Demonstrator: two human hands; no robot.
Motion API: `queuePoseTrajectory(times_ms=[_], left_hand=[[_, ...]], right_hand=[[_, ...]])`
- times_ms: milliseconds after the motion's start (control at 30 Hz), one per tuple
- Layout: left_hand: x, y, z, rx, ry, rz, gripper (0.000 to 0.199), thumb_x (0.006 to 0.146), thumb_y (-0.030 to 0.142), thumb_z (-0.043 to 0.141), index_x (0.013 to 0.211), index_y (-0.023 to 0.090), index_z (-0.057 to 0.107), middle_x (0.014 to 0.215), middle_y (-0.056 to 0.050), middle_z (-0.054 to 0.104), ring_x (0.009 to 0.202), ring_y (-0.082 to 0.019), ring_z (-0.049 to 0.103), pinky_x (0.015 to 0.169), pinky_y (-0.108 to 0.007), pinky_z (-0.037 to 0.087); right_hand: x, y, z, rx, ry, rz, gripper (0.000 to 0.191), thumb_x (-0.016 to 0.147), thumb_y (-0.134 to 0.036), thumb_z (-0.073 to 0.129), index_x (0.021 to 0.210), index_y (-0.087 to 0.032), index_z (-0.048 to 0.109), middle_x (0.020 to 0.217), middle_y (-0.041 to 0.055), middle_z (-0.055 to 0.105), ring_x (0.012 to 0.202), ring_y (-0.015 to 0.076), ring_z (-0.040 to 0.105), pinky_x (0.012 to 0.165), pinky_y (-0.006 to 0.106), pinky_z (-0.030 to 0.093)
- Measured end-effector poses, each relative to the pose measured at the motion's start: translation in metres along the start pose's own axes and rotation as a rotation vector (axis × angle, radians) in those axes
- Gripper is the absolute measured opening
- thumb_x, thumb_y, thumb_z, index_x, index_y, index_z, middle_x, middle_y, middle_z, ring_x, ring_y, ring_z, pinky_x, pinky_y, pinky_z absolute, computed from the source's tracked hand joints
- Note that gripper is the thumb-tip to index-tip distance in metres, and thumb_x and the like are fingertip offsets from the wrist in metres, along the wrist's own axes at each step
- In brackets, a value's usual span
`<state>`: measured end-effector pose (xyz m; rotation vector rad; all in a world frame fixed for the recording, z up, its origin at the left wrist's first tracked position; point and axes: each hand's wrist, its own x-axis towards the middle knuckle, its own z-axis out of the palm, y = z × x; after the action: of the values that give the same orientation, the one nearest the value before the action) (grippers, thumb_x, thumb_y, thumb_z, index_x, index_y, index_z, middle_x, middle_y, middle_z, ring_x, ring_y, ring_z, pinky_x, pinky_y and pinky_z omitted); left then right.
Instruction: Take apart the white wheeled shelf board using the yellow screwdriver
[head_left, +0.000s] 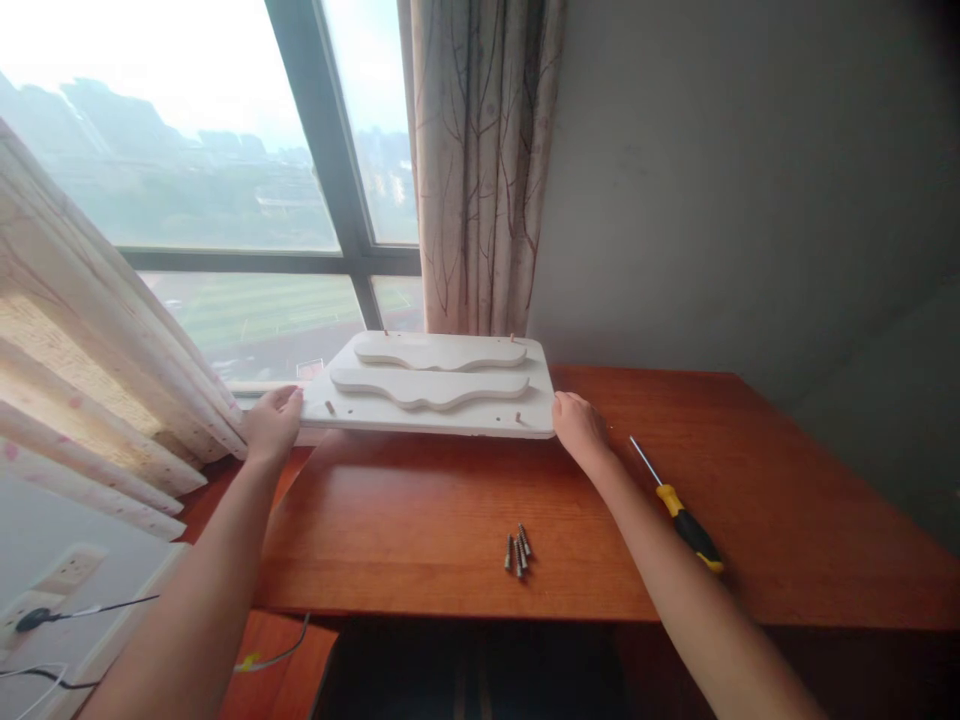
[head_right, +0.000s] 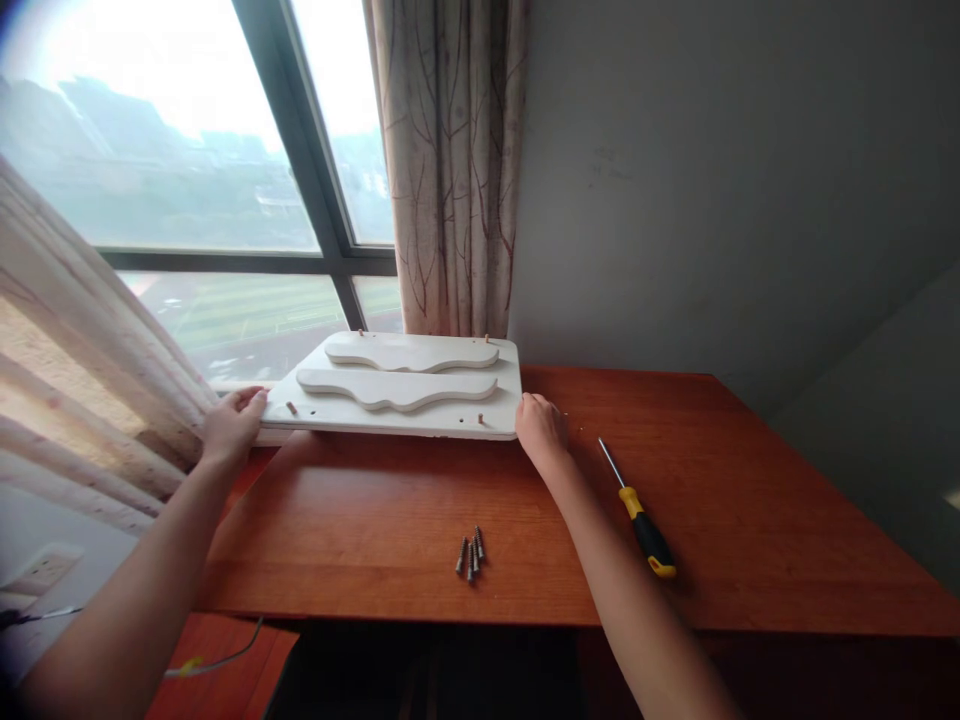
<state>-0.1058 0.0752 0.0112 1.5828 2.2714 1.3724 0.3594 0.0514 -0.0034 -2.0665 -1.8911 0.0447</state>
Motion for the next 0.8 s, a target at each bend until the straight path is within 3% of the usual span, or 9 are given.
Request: queuePoseTrajectory(times_ms=[133, 200, 233, 267, 333, 433, 500, 600, 800], left_hand=[[-0.031, 0.02, -0.018, 0.119, 0.067, 0.076, 0.044, 0.092, 0.027, 0.056, 0.132, 0.008, 0.058, 0.126, -0.013, 0.061, 0.126, -0.033, 0.052, 0.113, -0.051, 0.038], [-0.062, 0.03, -0.017, 0.136, 0.119, 0.105, 0.044, 0.093, 0.027, 0.052, 0.133, 0.009, 0.057, 0.129, -0.016, 0.058, 0.127, -0.034, 0.052, 0.112, -0.049, 0.039], [-0.082, 0.034, -0.014, 0.132, 0.123, 0.117, 0.04, 0.093, 0.029, 0.053, 0.128, 0.011, 0.06, 0.126, -0.015, 0.059, 0.118, -0.031, 0.058, 0.107, -0.045, 0.045], [-0.103, 0.039, -0.01, 0.114, 0.089, 0.149, 0.035, 0.093, 0.032, 0.054, 0.122, 0.015, 0.064, 0.119, -0.012, 0.062, 0.103, -0.027, 0.064, 0.097, -0.04, 0.051], [-0.149, 0.051, 0.0, -0.007, -0.104, 0.289, 0.026, 0.095, 0.035, 0.054, 0.112, 0.02, 0.066, 0.111, -0.009, 0.064, 0.083, -0.021, 0.067, 0.079, -0.035, 0.055], [-0.216, 0.074, 0.014, -0.145, -0.441, 0.465, 0.022, 0.097, 0.035, 0.054, 0.113, 0.025, 0.066, 0.107, -0.007, 0.066, 0.085, -0.02, 0.068, 0.079, -0.032, 0.057], [-0.249, 0.091, 0.02, -0.163, -0.61, 0.533, 0.023, 0.095, 0.032, 0.061, 0.117, 0.027, 0.066, 0.112, -0.007, 0.067, 0.096, -0.022, 0.069, 0.084, -0.033, 0.057], [-0.276, 0.111, 0.026, -0.121, -0.718, 0.585, 0.039, 0.083, 0.031, 0.078, 0.121, 0.029, 0.066, 0.114, -0.008, 0.067, 0.102, -0.026, 0.068, 0.088, -0.038, 0.057], [-0.285, 0.124, 0.035, -0.027, -0.784, 0.634, 0.052, 0.072, 0.027, 0.089, 0.118, 0.029, 0.066, 0.113, -0.007, 0.066, 0.097, -0.025, 0.066, 0.086, -0.04, 0.057]], right_hand=[[-0.032, 0.021, -0.002, 0.009, 0.004, -0.046, 0.039, 0.102, -0.024, 0.043, 0.133, -0.016, 0.065, 0.137, 0.0132, 0.065, 0.119, 0.0251, 0.063, 0.093, 0.032, 0.047], [-0.054, 0.046, 0.0, -0.011, 0.039, -0.083, 0.04, 0.1, -0.024, 0.045, 0.134, -0.014, 0.064, 0.138, 0.0142, 0.065, 0.122, 0.0265, 0.062, 0.1, 0.035, 0.046], [-0.067, 0.061, 0.002, -0.037, 0.067, -0.107, 0.041, 0.1, -0.026, 0.045, 0.133, -0.013, 0.065, 0.137, 0.0145, 0.065, 0.121, 0.0279, 0.061, 0.102, 0.038, 0.045], [-0.08, 0.078, 0.003, -0.066, 0.098, -0.112, 0.041, 0.099, -0.028, 0.045, 0.133, -0.013, 0.065, 0.137, 0.0146, 0.065, 0.121, 0.0295, 0.061, 0.103, 0.041, 0.045], [-0.105, 0.113, 0.004, -0.125, 0.162, -0.065, 0.043, 0.098, -0.034, 0.046, 0.132, -0.015, 0.065, 0.134, 0.0146, 0.067, 0.116, 0.0321, 0.063, 0.1, 0.045, 0.048], [-0.14, 0.152, 0.004, -0.185, 0.233, 0.023, 0.048, 0.097, -0.042, 0.044, 0.133, -0.015, 0.062, 0.132, 0.0172, 0.066, 0.108, 0.0349, 0.065, 0.093, 0.048, 0.051], [-0.155, 0.165, 0.004, -0.199, 0.259, 0.073, 0.055, 0.098, -0.047, 0.042, 0.137, -0.013, 0.057, 0.13, 0.0197, 0.066, 0.108, 0.037, 0.064, 0.09, 0.048, 0.052], [-0.165, 0.167, 0.006, -0.216, 0.23, 0.12, 0.056, 0.098, -0.048, 0.04, 0.139, -0.013, 0.056, 0.123, 0.02, 0.068, 0.103, 0.0364, 0.066, 0.082, 0.046, 0.052], [-0.163, 0.158, 0.008, -0.228, 0.155, 0.151, 0.043, 0.099, -0.036, 0.038, 0.128, -0.019, 0.064, 0.117, 0.0158, 0.071, 0.091, 0.0306, 0.069, 0.069, 0.04, 0.051]])
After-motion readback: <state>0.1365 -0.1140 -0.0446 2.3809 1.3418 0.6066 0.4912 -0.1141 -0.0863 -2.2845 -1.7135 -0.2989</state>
